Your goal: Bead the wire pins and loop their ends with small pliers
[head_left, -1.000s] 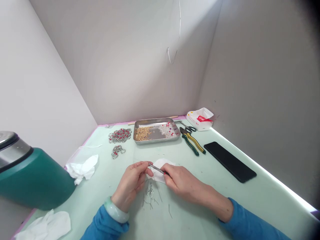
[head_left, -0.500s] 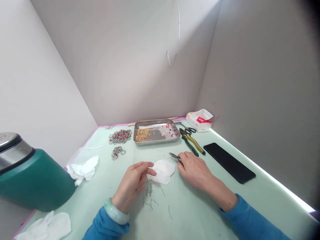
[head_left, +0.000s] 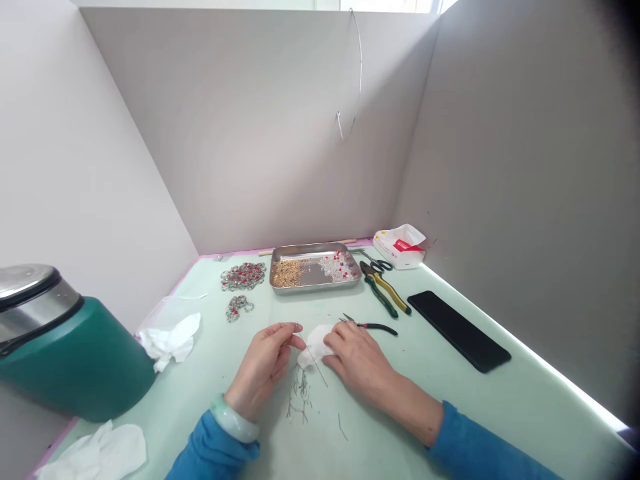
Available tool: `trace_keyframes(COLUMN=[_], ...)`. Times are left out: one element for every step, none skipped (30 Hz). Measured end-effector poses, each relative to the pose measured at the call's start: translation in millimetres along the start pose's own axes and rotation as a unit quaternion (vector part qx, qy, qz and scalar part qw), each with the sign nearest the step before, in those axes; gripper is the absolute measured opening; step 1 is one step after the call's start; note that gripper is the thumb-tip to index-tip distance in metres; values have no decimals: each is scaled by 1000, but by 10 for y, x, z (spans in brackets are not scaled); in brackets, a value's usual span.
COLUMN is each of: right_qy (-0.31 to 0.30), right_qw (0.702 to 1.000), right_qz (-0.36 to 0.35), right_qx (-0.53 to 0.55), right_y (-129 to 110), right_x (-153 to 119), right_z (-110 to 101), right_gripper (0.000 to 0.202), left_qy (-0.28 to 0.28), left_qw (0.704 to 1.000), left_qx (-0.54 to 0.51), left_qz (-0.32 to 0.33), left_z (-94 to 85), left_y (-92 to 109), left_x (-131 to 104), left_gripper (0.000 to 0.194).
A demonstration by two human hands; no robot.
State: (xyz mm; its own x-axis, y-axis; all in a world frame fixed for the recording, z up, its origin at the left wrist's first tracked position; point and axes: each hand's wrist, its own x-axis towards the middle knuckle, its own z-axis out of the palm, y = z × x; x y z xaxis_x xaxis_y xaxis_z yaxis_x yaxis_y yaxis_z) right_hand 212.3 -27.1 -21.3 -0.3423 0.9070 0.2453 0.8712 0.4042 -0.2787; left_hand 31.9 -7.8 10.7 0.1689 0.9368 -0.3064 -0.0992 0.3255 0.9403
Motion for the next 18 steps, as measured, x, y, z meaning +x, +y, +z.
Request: trace_keyframes(right_qy=[9, 25, 46, 65, 76, 75, 65, 50, 33, 22, 14, 9, 4, 0, -5, -11, -17, -19], right_qw=[1000, 999, 996, 991, 983, 971, 954, 933, 909, 884, 861, 844, 832, 824, 818, 814, 811, 811], right_qz=[2, 7, 20, 40, 63, 88, 110, 127, 137, 143, 147, 152, 158, 167, 177, 183, 182, 174], right_qx=[15, 39, 71, 110, 156, 210, 270, 332, 393, 445, 486, 514, 532, 542, 548, 552, 556, 558], right_y=[13, 34, 58, 84, 108, 129, 144, 153, 155, 152, 144, 134, 122, 111, 102, 94, 88, 84], right_x=[6, 13, 21, 31, 41, 50, 59, 66, 72, 77, 80, 82, 83, 82, 80, 76, 71, 65], right_z=[-2, -19, -48, -85, -124, -160, -189, -208, -217, -218, -213, -209, -207, -212, -225, -243, -266, -288], right_gripper=[7, 10, 13, 16, 19, 22, 23, 22, 20, 18, 17, 18, 20, 22, 23, 24, 25, 26], left_qy=[1, 2, 3, 4, 5, 4, 2, -2, -6, -12, -18, -22, -26, -29, -30, -29, -26, -23], left_qw=[1000, 1000, 1000, 1000, 1000, 1000, 1000, 1000, 1000, 1000, 1000, 999, 999, 999, 999, 999, 1000, 1000], left_qx=[0, 0, 0, -2, -4, -6, -8, -10, -11, -12, -13, -14, -13, -12, -11, -10, -9, -9], left_qz=[0, 1, 2, 4, 5, 6, 8, 10, 12, 14, 16, 19, 20, 20, 20, 18, 15, 13], left_z=[1, 3, 4, 5, 5, 3, 1, -1, -4, -6, -7, -7, -5, -2, 3, 8, 13, 17], left_y=[1, 2, 3, 2, 0, -3, -8, -15, -22, -28, -33, -36, -36, -35, -31, -27, -23, -20], left_x=[-2, -3, -3, -3, -1, 2, 6, 10, 13, 16, 17, 16, 13, 9, 5, 1, -2, -4], left_gripper=[26, 26, 26, 26, 26, 27, 27, 27, 27, 27, 27, 27, 26, 26, 26, 26, 26, 26])
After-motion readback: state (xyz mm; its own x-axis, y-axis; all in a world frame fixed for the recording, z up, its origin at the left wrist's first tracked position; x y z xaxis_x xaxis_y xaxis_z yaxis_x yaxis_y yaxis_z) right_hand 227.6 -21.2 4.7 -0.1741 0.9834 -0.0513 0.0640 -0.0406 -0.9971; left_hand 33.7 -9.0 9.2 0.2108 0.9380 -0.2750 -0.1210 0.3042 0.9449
